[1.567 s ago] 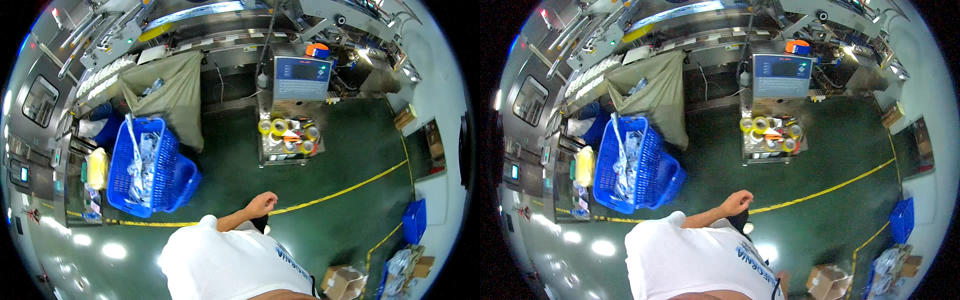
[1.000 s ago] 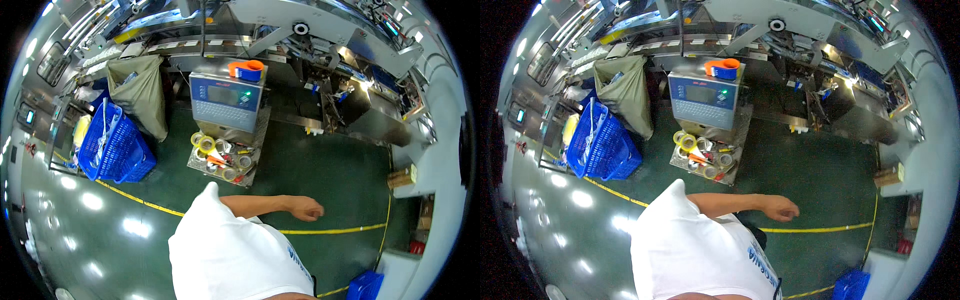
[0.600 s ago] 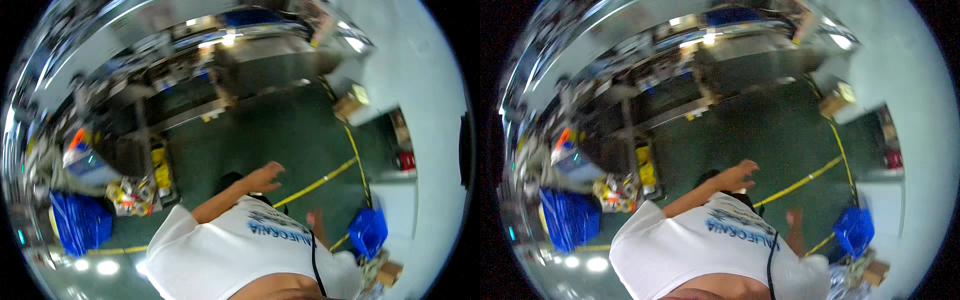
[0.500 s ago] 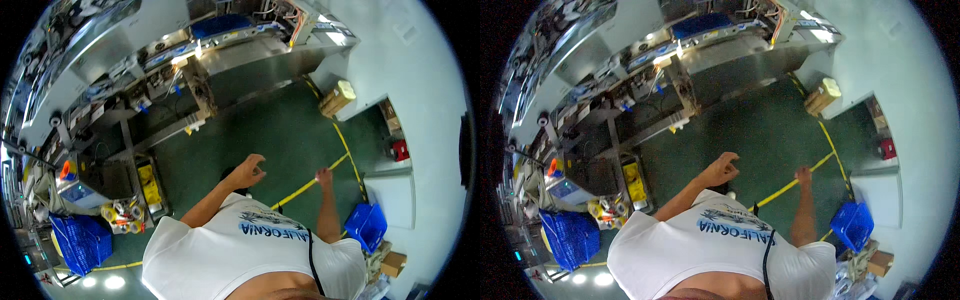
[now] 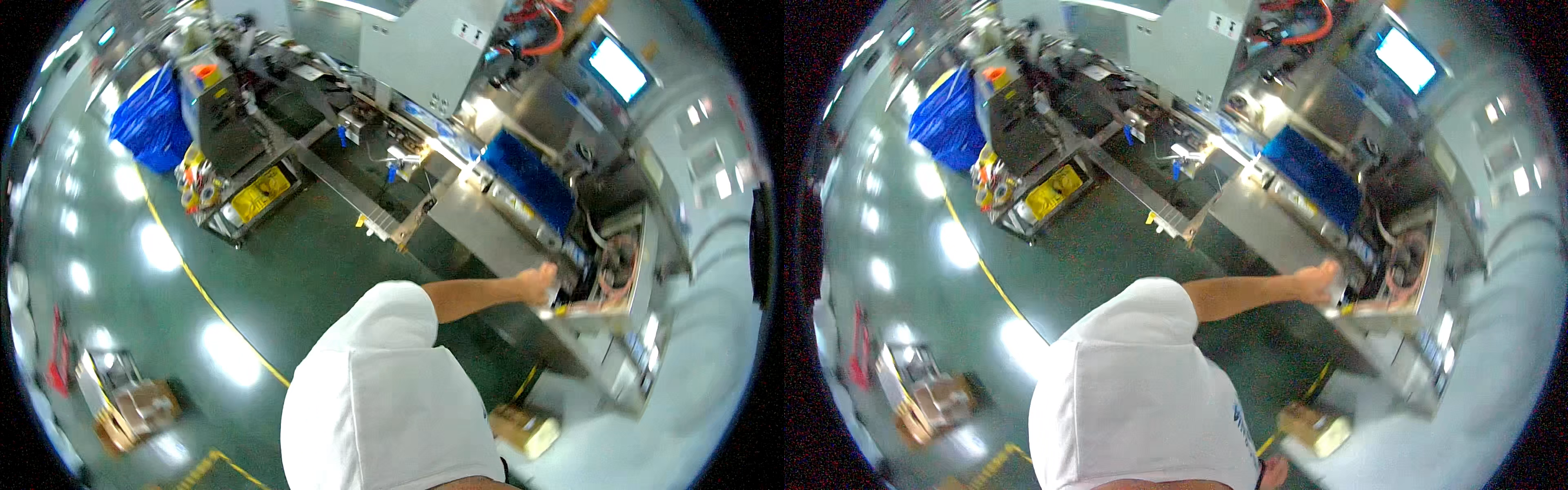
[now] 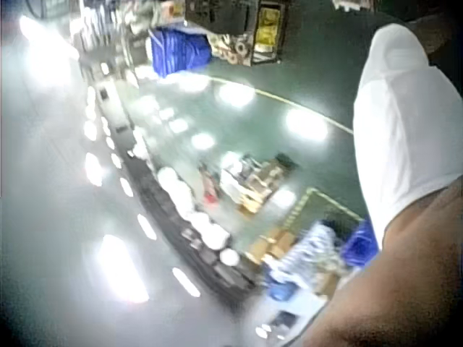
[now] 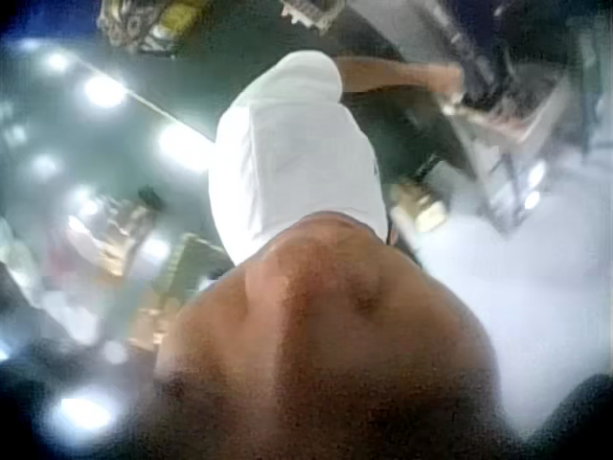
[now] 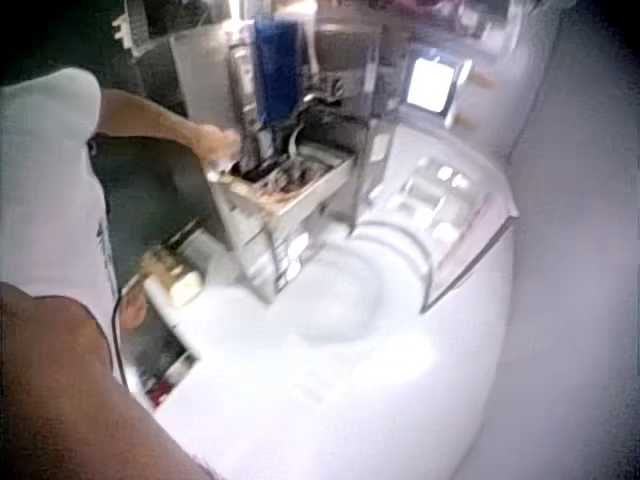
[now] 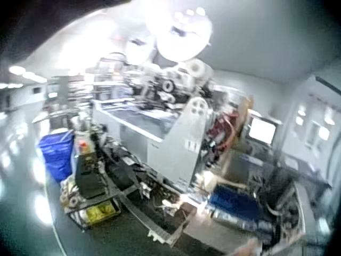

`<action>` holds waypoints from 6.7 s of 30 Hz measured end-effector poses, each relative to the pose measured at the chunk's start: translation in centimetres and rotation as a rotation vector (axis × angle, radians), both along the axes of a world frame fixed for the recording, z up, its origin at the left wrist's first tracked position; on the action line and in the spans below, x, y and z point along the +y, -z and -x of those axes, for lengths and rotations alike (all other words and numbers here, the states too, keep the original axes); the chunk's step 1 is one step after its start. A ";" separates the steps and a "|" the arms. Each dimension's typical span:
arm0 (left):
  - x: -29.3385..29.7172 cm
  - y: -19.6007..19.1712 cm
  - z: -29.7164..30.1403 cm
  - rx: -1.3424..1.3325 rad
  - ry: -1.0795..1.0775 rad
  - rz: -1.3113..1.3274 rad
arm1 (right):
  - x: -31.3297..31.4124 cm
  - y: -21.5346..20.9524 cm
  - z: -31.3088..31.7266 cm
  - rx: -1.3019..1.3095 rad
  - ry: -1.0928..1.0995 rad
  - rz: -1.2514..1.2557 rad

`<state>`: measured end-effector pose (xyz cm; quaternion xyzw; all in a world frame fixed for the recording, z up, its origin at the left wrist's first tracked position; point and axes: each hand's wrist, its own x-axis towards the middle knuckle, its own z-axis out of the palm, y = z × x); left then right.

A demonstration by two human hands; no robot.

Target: The person unpacks white rectangular items from blue plastic bags and places them onto a conveyor belt. They then move to a different machine and place the items into a packaging device.

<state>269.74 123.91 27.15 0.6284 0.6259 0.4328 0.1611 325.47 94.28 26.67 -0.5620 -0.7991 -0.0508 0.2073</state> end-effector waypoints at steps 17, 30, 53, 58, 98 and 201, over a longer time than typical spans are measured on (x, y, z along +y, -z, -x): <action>28.1 6.6 -4.5 0.276 -0.208 0.195 | 55.9 -33.2 -0.7 0.919 -0.203 -0.003; 29.8 3.6 -4.3 0.523 -0.111 0.627 | 66.4 -39.7 32.1 0.437 -0.838 0.261; 24.5 1.3 -1.1 0.055 0.085 0.386 | 79.8 -32.6 78.5 -0.371 -0.782 -0.791; 24.6 0.8 -1.1 0.090 0.065 0.429 | 76.9 -32.9 76.4 -0.351 -0.853 -0.846; 28.2 10.3 -6.1 0.398 -0.736 0.293 | 65.7 -33.3 19.5 0.133 -0.833 -0.607; 29.6 10.3 -9.0 0.299 -0.581 0.212 | 66.0 -28.3 17.1 0.206 -0.564 -0.418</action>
